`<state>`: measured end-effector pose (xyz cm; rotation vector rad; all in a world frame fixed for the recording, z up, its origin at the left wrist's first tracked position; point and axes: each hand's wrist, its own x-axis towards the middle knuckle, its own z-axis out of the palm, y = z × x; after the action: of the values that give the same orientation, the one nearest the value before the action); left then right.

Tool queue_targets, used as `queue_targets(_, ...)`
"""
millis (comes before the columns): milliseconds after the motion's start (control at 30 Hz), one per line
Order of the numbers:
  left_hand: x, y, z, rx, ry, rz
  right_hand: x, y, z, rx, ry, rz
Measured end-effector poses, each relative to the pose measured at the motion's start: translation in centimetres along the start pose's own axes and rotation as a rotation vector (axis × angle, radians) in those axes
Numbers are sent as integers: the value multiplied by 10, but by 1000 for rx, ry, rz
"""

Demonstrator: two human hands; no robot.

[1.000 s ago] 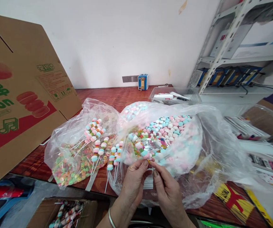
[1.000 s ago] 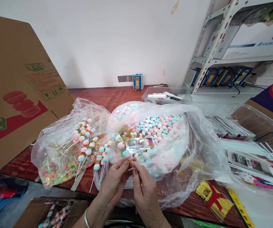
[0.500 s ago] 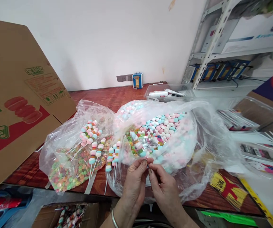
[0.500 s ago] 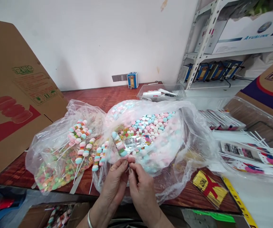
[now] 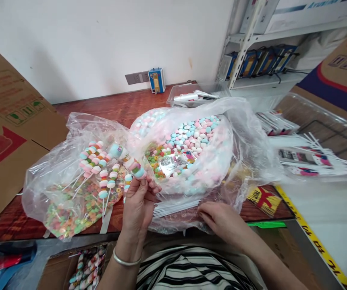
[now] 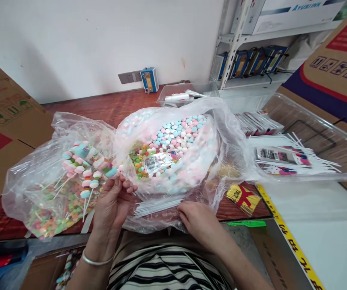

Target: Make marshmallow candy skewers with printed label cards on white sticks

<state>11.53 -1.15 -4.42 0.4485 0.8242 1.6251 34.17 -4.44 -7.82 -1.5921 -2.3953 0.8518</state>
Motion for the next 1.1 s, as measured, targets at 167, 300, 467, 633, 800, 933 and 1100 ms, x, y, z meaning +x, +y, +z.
queue_targets(167, -7, 3, 1, 35, -87, -67, 5, -11, 4, -10, 74, 46)
queue_targets(300, -12, 1, 0, 35, -202, -130, -3, 1, -13, -22, 172, 114)
queue_targets(467, -35, -36, 9, -18, -470, -558, -28, 27, -27, 170, 578, 185)
queue_targets(633, -61, -74, 20, -61, -709, -921, -41, 45, -24, 392, 1014, 499)
queue_targets(800, -48, -93, 22, 159, -592, -831, -20, 37, -13, 368, 750, 275)
queue_targets(933, -17, -94, 9, 89, -281, -586, -17, 54, -23, 140, 775, 298)
queue_targets(1100, -3, -89, -3, 35, -245, -573, -28, 80, -28, -176, 745, 422)
